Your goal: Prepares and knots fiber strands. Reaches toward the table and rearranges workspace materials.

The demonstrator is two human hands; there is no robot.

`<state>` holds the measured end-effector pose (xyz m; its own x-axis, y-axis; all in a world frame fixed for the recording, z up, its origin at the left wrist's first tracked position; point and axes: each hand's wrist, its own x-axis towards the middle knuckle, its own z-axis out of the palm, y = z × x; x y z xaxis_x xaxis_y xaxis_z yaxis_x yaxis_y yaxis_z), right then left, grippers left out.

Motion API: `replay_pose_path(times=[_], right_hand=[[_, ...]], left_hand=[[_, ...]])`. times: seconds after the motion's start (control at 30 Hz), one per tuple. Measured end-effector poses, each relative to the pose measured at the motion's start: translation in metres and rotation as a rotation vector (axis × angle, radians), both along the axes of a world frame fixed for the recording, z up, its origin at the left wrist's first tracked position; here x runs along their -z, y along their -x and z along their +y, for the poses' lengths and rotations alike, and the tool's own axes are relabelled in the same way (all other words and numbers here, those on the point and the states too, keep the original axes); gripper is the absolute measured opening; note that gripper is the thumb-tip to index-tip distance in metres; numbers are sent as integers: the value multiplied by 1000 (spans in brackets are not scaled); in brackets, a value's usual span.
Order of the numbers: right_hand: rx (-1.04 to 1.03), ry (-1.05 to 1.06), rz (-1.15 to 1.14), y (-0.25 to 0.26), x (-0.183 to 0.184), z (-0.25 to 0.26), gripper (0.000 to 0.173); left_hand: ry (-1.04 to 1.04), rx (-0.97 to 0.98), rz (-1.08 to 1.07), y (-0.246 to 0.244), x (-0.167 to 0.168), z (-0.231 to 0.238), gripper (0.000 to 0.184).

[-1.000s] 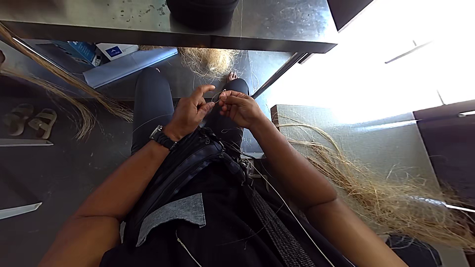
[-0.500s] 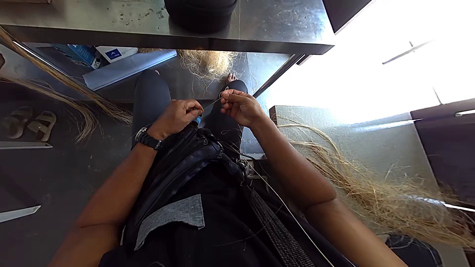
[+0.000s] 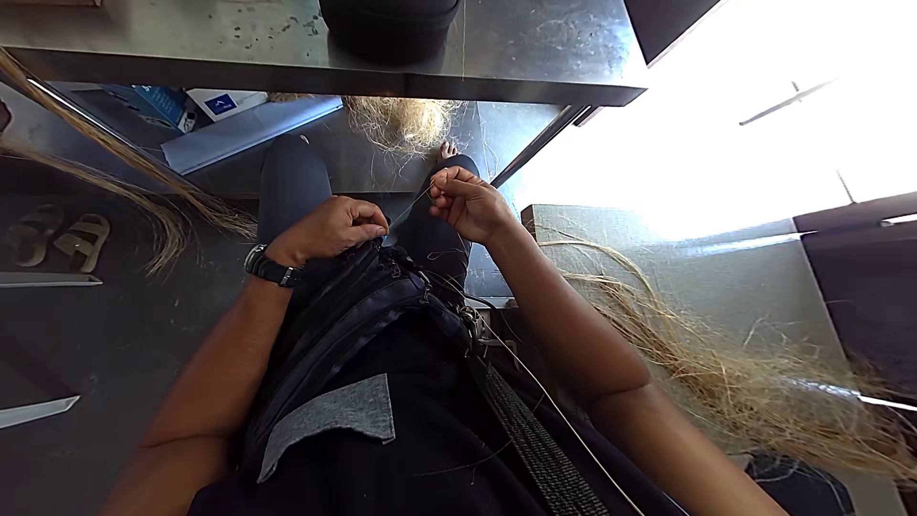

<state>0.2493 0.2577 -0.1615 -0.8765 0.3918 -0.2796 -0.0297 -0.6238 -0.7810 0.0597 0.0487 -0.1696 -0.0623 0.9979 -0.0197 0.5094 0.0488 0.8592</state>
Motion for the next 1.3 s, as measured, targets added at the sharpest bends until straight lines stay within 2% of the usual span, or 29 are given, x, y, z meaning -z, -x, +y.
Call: replay_pose_path(times=[0.23,0.37,0.5,0.63,0.7,0.83,0.9,1.0,1.3], right_hand=[[11,-1,22,0,1,4,15],[8,-5,4,0,0,3,14],[30,-35,9,0,-1,2,14],[93,-93,-21,1,0,-3,14],[104,-110,-62,1,-2,-2,14],[107,-116,-114,1,-1,-1,15],[83,-122,-150,2,-1,-6,15],[67,-118,-179,4,-1,-13,16],[187,-180,-160,7,2,-22,16]], left_hand=[[-36,39,-252,3,-11,-7,13],[-84,43,-255,2,-13,-8,11],[-37,118,-183,-1,-10,-8,12],[-33,237,-315,-3,-12,-7,14],[-87,212,-382,-4,-13,-8,14],[-326,97,-491,-2,-10,-3,12],[-394,119,-602,-4,-12,2,15],[-391,209,-772,-12,-16,5,14],[-266,228,-675,-28,-19,8,17]])
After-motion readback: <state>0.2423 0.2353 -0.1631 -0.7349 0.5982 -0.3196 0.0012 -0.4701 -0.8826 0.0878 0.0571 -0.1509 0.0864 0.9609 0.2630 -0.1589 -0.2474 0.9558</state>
